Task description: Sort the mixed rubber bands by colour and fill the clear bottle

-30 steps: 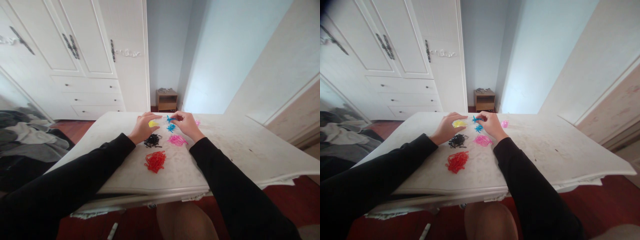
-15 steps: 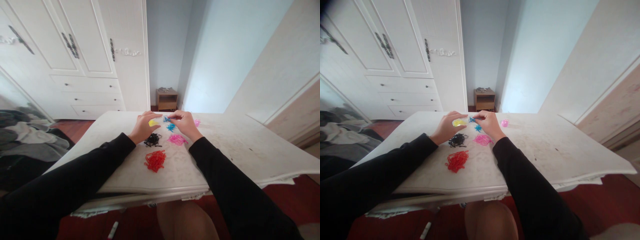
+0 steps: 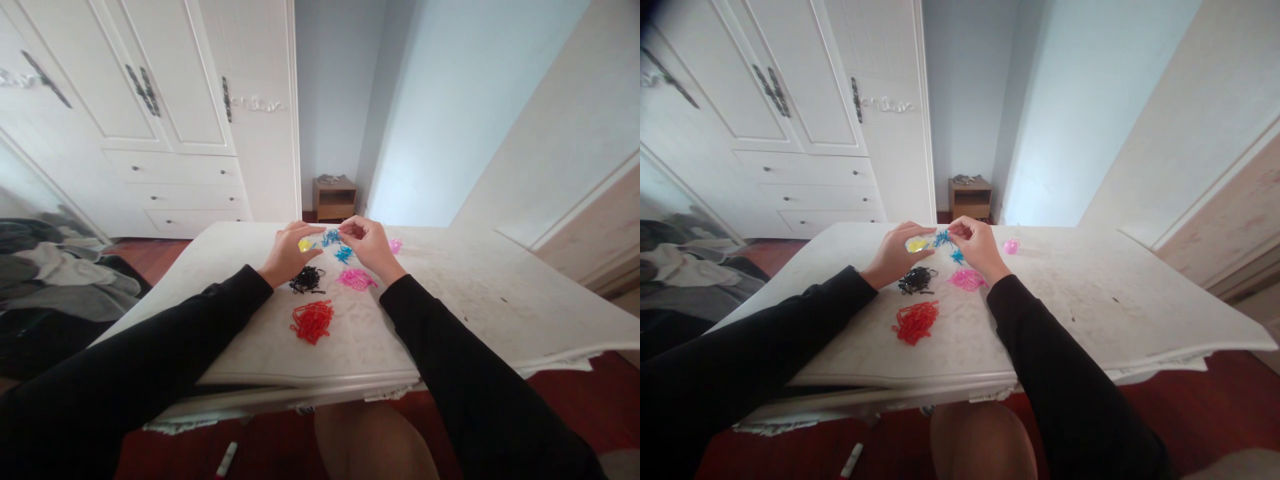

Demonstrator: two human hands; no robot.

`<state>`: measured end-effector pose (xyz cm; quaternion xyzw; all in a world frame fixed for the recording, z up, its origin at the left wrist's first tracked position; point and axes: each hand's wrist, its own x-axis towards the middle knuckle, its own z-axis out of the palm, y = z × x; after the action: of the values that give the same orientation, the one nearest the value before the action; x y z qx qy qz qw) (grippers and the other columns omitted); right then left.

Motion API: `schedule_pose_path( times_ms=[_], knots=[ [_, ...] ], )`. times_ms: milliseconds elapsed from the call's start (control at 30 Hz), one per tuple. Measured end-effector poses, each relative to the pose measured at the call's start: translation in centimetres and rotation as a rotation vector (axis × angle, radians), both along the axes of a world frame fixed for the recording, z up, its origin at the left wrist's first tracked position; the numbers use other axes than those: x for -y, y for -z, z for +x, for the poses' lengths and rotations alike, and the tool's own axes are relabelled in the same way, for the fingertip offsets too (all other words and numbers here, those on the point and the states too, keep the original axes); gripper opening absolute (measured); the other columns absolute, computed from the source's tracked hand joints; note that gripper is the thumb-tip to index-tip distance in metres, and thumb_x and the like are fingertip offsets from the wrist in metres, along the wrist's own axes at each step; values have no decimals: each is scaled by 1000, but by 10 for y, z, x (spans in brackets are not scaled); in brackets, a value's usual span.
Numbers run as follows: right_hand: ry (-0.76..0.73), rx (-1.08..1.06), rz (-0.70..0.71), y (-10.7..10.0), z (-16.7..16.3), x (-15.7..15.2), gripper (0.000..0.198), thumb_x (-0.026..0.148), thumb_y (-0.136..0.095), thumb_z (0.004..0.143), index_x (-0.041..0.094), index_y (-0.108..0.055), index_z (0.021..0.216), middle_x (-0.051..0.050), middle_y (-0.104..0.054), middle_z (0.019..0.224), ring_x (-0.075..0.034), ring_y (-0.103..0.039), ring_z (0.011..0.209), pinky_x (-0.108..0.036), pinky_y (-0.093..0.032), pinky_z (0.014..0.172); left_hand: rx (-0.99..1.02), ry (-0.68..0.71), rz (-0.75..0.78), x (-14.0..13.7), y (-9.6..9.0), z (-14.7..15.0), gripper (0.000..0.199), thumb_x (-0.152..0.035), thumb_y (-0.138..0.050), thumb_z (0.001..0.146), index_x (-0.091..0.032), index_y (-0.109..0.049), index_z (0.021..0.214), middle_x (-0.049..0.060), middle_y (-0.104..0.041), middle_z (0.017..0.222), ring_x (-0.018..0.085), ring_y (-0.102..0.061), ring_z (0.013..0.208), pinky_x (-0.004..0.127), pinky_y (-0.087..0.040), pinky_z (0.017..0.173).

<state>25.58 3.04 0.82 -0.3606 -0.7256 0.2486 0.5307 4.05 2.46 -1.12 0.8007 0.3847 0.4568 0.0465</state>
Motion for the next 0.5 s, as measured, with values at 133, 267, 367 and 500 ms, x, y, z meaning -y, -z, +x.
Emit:
schedule_pose_path(
  times_ms=[133, 267, 367, 500],
  knots=[
    [-3, -23, -14, -1, -2, 3, 28, 45, -80, 80, 21, -65, 83, -3, -72, 84, -19, -68, 81, -35, -56, 78, 6, -2, -6, 2, -1, 1, 41, -21, -82, 80, -24, -75, 120, 7, -76, 111, 26, -68, 104, 47, -52, 98],
    [2, 28, 26, -3, -4, 5, 17, 37, -73, 84, 21, -67, 85, -4, -73, 85, -19, -68, 82, -34, -54, 78, 16, 2, 0, 3, -2, 2, 41, -22, -81, 82, -23, -74, 122, 8, -75, 112, 25, -68, 104, 46, -52, 97],
    [-10, -3, 44, -3, -6, 6, 11, 29, -72, 82, 21, -64, 85, -2, -70, 83, -17, -66, 80, -33, -53, 77, 1, -13, -5, 4, -2, 2, 40, -20, -81, 82, -22, -73, 122, 8, -75, 113, 25, -67, 104, 45, -52, 97],
    [23, -75, 42, -3, -7, 5, 16, 21, -73, 76, 23, -60, 84, 2, -64, 79, -15, -63, 74, -32, -51, 71, -17, -3, 6, 6, -3, 3, 41, -20, -81, 83, -23, -73, 123, 7, -75, 114, 24, -67, 104, 44, -53, 96]
  ],
)
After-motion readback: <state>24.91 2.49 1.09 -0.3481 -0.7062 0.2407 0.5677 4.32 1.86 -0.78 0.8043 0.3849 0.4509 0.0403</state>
